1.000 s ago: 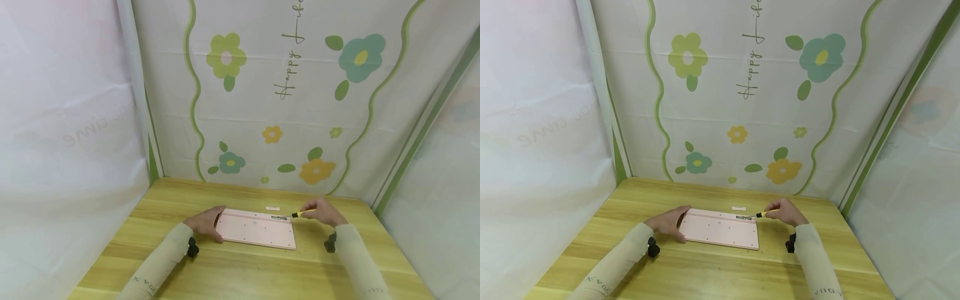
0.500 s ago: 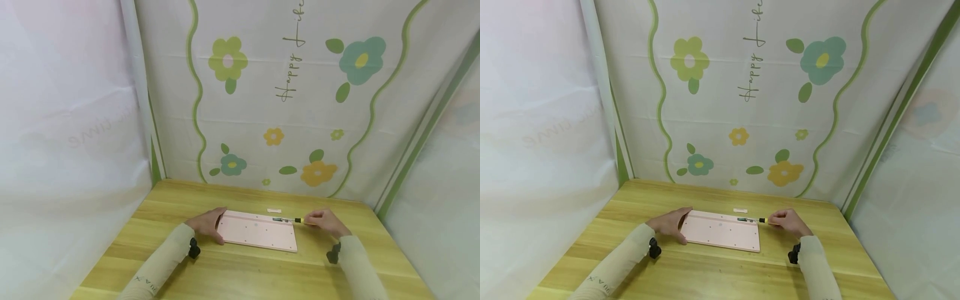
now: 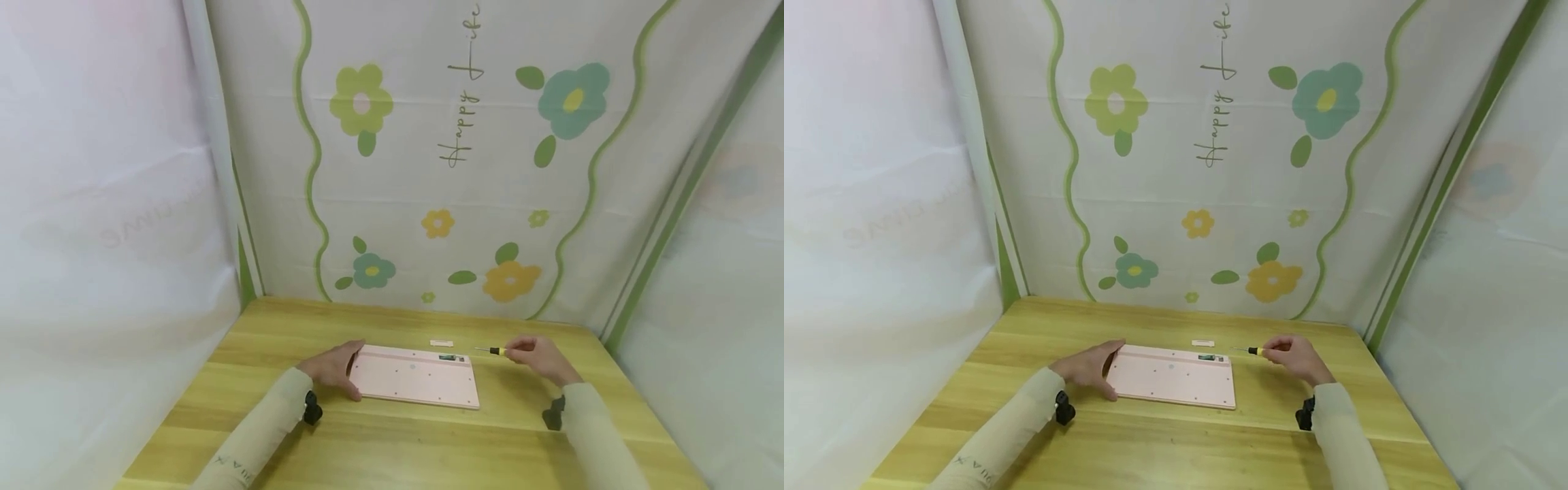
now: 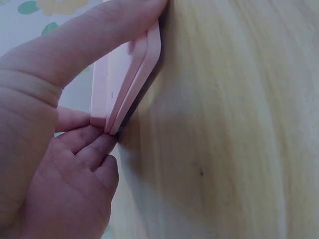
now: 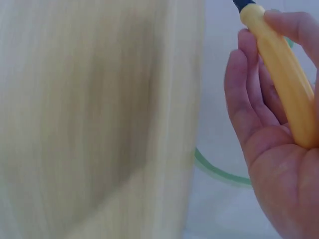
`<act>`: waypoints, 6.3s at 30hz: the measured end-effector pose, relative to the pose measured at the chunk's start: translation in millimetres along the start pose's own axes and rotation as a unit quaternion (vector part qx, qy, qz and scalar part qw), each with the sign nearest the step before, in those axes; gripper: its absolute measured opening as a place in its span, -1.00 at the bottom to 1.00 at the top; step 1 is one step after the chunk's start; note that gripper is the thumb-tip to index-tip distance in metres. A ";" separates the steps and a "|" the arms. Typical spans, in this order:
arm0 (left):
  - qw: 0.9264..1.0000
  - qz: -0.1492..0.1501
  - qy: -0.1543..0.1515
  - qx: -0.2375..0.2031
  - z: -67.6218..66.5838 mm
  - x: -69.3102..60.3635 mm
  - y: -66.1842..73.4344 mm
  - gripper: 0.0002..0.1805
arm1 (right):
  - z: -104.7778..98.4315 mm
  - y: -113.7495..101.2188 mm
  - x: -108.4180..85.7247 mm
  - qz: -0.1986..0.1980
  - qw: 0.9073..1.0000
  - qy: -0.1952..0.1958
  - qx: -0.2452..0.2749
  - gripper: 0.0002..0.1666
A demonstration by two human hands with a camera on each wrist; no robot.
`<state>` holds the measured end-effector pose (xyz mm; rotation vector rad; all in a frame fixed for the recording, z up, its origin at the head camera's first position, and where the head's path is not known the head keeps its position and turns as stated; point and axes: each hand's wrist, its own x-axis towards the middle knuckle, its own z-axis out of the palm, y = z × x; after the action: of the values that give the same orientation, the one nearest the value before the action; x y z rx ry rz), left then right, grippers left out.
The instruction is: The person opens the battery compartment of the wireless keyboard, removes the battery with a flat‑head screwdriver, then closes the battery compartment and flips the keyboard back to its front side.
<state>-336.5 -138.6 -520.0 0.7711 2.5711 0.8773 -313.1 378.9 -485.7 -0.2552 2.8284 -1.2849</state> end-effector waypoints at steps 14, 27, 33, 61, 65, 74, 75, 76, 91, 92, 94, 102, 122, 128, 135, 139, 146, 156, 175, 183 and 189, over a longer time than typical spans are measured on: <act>1.000 0.005 0.002 -0.015 4.0 -4.2 -2.5 0.43 | -7.3 19.2 -12.4 -0.047 0.991 0.088 -0.093 -0.82; 1.000 0.004 0.002 -0.014 3.5 -2.6 -0.7 0.44 | 2.1 43.4 -9.4 -0.025 0.986 0.080 -0.145 -0.81; 1.000 0.007 0.002 -0.021 1.5 -2.7 0.7 0.43 | 1.5 44.6 -6.6 -0.030 0.984 0.070 -0.160 -0.82; 1.000 0.001 0.003 -0.013 -1.9 -1.3 -2.2 0.44 | 5.6 46.8 -4.2 -0.022 0.988 0.038 -0.145 -0.72; 1.000 0.000 0.005 -0.016 -2.6 -4.4 1.2 0.43 | 1.5 38.0 -2.3 -0.044 0.989 0.025 -0.139 -0.64; 1.000 0.001 0.006 -0.011 -3.0 -6.8 5.6 0.42 | 7.5 1.8 3.6 -0.104 0.979 -0.028 -0.175 -0.65; 1.000 0.002 0.005 -0.012 -2.9 -6.6 5.7 0.42 | 10.2 -3.7 4.8 -0.110 0.978 -0.035 -0.175 -0.66; 1.000 0.003 0.005 -0.013 -2.7 -6.4 5.6 0.42 | 13.4 -8.9 6.3 -0.115 0.977 -0.040 -0.173 -0.67; 1.000 0.013 -0.006 -0.008 1.0 -3.6 3.3 0.43 | 74.0 -54.2 37.6 -0.218 0.959 -0.086 -0.162 -0.74; 1.000 0.014 -0.007 -0.007 1.3 -3.4 3.8 0.43 | 76.8 -55.0 38.6 -0.220 0.959 -0.089 -0.156 -0.75; 1.000 0.016 -0.007 -0.008 1.7 -3.1 5.2 0.43 | 81.4 -55.6 40.4 -0.218 0.961 -0.088 -0.146 -0.78; 1.000 0.015 -0.007 -0.008 2.5 -0.9 2.9 0.44 | 92.0 -53.1 45.9 -0.207 0.959 -0.062 -0.184 -0.89; 1.000 0.007 -0.001 -0.019 0.8 -3.0 -0.5 0.43 | 90.4 -84.1 62.6 -0.202 0.949 -0.133 -0.204 -0.83; 1.000 0.006 -0.001 -0.017 0.9 -2.4 -1.1 0.43 | 90.5 -91.0 66.5 -0.197 0.937 -0.152 -0.245 -0.84; 1.000 0.002 0.001 -0.017 0.6 -2.1 -1.4 0.43 | 75.5 -82.9 69.9 -0.206 0.934 -0.142 -0.255 -0.81; 1.000 0.001 -0.002 -0.021 1.1 -2.4 -1.9 0.44 | 62.0 -76.3 69.5 -0.219 0.937 -0.122 -0.244 -0.82; 1.000 0.000 0.006 -0.018 1.4 -0.5 -3.2 0.43 | 44.1 -64.9 72.2 -0.210 0.947 -0.089 -0.225 -0.77; 1.000 -0.006 0.005 -0.016 -0.9 0.5 -2.0 0.43 | 50.8 -28.8 87.1 -0.163 0.965 -0.033 -0.202 -0.87; 1.000 0.000 0.011 -0.007 -0.7 1.7 -1.8 0.43 | 63.4 -11.0 91.9 -0.081 0.978 -0.040 -0.186 -0.90; 1.000 -0.002 0.005 -0.015 1.1 -0.2 -2.1 0.43 | 62.7 -12.6 93.6 -0.064 0.978 -0.071 -0.186 -0.90; 1.000 -0.010 0.005 -0.012 3.6 -2.5 -1.6 0.42 | 58.7 -19.6 89.6 -0.071 0.974 -0.079 -0.201 -0.85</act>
<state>-333.5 -139.4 -523.4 0.7333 2.5674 0.9075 -393.5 308.3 -505.7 -0.5481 2.9442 -0.6557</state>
